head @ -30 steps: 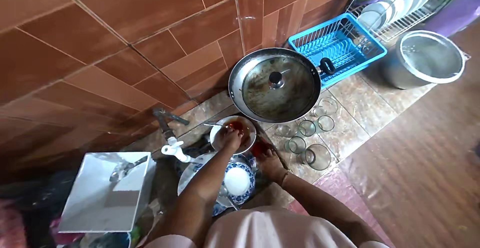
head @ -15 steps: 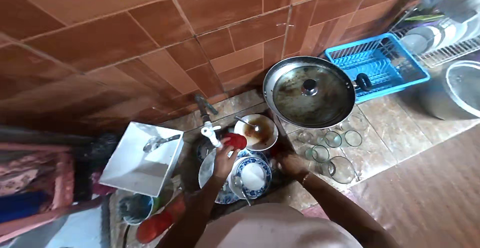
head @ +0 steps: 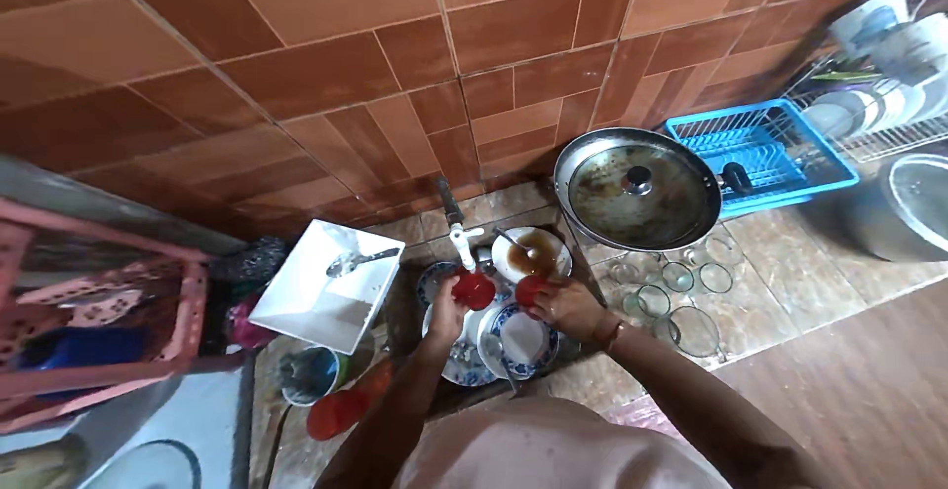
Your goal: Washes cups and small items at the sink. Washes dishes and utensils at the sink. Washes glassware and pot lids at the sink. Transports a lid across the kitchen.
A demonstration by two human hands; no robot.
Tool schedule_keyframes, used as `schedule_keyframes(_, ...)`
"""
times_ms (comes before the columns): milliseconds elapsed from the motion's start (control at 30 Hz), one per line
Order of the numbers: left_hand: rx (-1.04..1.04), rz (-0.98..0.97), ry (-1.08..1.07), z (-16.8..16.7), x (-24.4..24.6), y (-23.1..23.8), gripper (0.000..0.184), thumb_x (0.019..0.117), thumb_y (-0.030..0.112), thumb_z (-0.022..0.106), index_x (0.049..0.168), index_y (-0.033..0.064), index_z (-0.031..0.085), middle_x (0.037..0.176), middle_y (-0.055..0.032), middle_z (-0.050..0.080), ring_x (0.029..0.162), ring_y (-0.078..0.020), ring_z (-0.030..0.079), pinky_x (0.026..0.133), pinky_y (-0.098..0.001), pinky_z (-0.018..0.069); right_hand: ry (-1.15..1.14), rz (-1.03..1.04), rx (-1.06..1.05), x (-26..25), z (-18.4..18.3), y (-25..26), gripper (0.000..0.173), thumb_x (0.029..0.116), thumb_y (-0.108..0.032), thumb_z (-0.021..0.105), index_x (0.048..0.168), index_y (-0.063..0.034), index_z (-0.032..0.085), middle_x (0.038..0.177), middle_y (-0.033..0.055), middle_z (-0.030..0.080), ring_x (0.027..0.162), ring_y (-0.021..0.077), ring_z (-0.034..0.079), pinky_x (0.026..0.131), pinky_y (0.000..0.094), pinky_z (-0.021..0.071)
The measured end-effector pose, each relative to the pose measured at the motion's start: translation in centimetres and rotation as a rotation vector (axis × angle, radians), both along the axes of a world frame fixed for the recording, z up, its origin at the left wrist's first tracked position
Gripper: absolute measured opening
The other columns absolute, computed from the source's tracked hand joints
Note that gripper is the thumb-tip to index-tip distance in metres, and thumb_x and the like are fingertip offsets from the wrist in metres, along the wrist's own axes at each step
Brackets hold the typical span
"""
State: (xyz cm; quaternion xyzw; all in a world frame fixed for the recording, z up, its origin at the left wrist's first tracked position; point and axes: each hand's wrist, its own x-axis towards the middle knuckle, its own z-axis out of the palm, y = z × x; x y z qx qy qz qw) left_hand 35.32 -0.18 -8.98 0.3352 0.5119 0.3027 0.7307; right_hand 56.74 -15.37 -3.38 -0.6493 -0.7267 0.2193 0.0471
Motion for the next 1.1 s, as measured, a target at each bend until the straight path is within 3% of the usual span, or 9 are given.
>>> schedule_keyframes(167, -0.082, 0.066, -0.170, 2.0, -4.5, -0.6, 0.048, 0.1078, 0.041, 0.024, 0.124, 0.0098, 0.057, 0.109, -0.0146, 0.068, 0.095, -0.0285, 0.068, 0.073, -0.0484, 0.0575, 0.119, 0.040, -0.119, -4.1, -0.2, 7.7, 0.044, 0.1084, -0.038, 0.045, 0.120, -0.0012, 0.068, 0.125, 0.0223, 0.068, 0.124, 0.0419, 0.060, 0.107, 0.0600, 0.0432)
schedule_keyframes(367, -0.123, 0.022, -0.226, 3.7, -10.1, -3.0, 0.049, 0.1097, 0.039, 0.023, 0.113, 0.0066, 0.060, 0.092, -0.0109, 0.069, 0.082, -0.0222, 0.068, 0.071, -0.0411, 0.0590, 0.450, -0.268, -0.262, -5.3, -1.8, 12.7, 0.043, 0.1084, -0.036, 0.049, 0.126, -0.0017, 0.068, 0.125, 0.0234, 0.067, 0.121, 0.0374, 0.063, 0.108, 0.0584, 0.0447)
schedule_keyframes(533, -0.239, 0.004, -0.271, 2.7, -13.8, -4.8, 0.044, 0.1085, 0.038, 0.032, 0.119, 0.0059, 0.060, 0.099, -0.0123, 0.069, 0.091, -0.0241, 0.069, 0.079, -0.0429, 0.0587, 0.866, -0.776, -0.360, -6.8, -5.5, 13.9, 0.031, 0.1050, -0.029, 0.055, 0.117, -0.0021, 0.066, 0.093, 0.0127, 0.067, 0.074, 0.0190, 0.063, 0.067, 0.0376, 0.0552)
schedule_keyframes(633, -0.212, -0.061, -0.255, 3.2, -15.1, -5.6, 0.037, 0.1086, 0.034, 0.035, 0.121, 0.0068, 0.057, 0.100, -0.0109, 0.070, 0.092, -0.0220, 0.069, 0.081, -0.0411, 0.0589, 0.998, -0.912, -0.445, -8.9, -4.3, 14.1, 0.037, 0.1078, -0.036, 0.051, 0.120, -0.0027, 0.063, 0.090, 0.0114, 0.066, 0.068, 0.0183, 0.061, 0.060, 0.0348, 0.0536)
schedule_keyframes(667, -0.197, -0.089, -0.236, 3.3, -15.5, -5.7, 0.035, 0.1075, 0.031, 0.040, 0.131, 0.0079, 0.051, 0.104, -0.0122, 0.069, 0.093, -0.0233, 0.069, 0.081, -0.0420, 0.0593, 1.031, -0.877, -0.462, -9.8, -4.0, 14.2, 0.040, 0.1081, -0.039, 0.050, 0.122, -0.0031, 0.061, 0.091, 0.0115, 0.067, 0.067, 0.0181, 0.063, 0.060, 0.0340, 0.0547)
schedule_keyframes(733, -0.164, -0.168, -0.201, 3.4, -15.9, -5.5, 0.059, 0.1000, 0.025, 0.054, 0.152, 0.0123, 0.028, 0.114, -0.0163, 0.066, 0.098, -0.0278, 0.069, 0.083, -0.0457, 0.0600, 1.078, -0.715, -0.436, -11.6, -3.8, 14.1, 0.043, 0.1094, -0.038, 0.047, 0.129, -0.0021, 0.059, 0.096, 0.0124, 0.068, 0.070, 0.0174, 0.064, 0.063, 0.0331, 0.0559)
schedule_keyframes(800, -0.133, -0.242, -0.182, 3.7, -15.8, -5.0, 0.076, 0.0953, 0.023, 0.061, 0.157, 0.0163, 0.017, 0.117, -0.0168, 0.066, 0.099, -0.0283, 0.070, 0.084, -0.0461, 0.0607, 1.060, -0.549, -0.340, -13.5, -3.1, 13.7, 0.041, 0.1106, -0.033, 0.045, 0.127, 0.0020, 0.060, 0.096, 0.0125, 0.066, 0.072, 0.0152, 0.063, 0.066, 0.0316, 0.0564)
schedule_keyframes(967, -0.103, -0.424, -0.066, 5.2, -15.3, -4.1, 0.088, 0.0943, 0.021, 0.066, 0.161, 0.0188, 0.008, 0.123, -0.0152, 0.066, 0.101, -0.0235, 0.071, 0.086, -0.0419, 0.0611, 0.673, -0.190, -0.253, -14.0, 0.4, 12.7, 0.046, 0.1097, -0.039, 0.045, 0.121, 0.0004, 0.066, 0.104, 0.0168, 0.070, 0.094, 0.0221, 0.068, 0.091, 0.0427, 0.0548)
schedule_keyframes(1100, 0.009, -0.587, -0.121, 5.0, -15.8, -3.3, 0.084, 0.0907, 0.019, 0.069, 0.159, 0.0110, 0.021, 0.125, -0.0118, 0.066, 0.105, -0.0189, 0.070, 0.091, -0.0386, 0.0594, 0.544, -0.059, -0.270, -13.9, 3.0, 11.5, 0.048, 0.1104, -0.041, 0.041, 0.113, -0.0006, 0.066, 0.097, 0.0155, 0.068, 0.088, 0.0231, 0.066, 0.087, 0.0456, 0.0540)
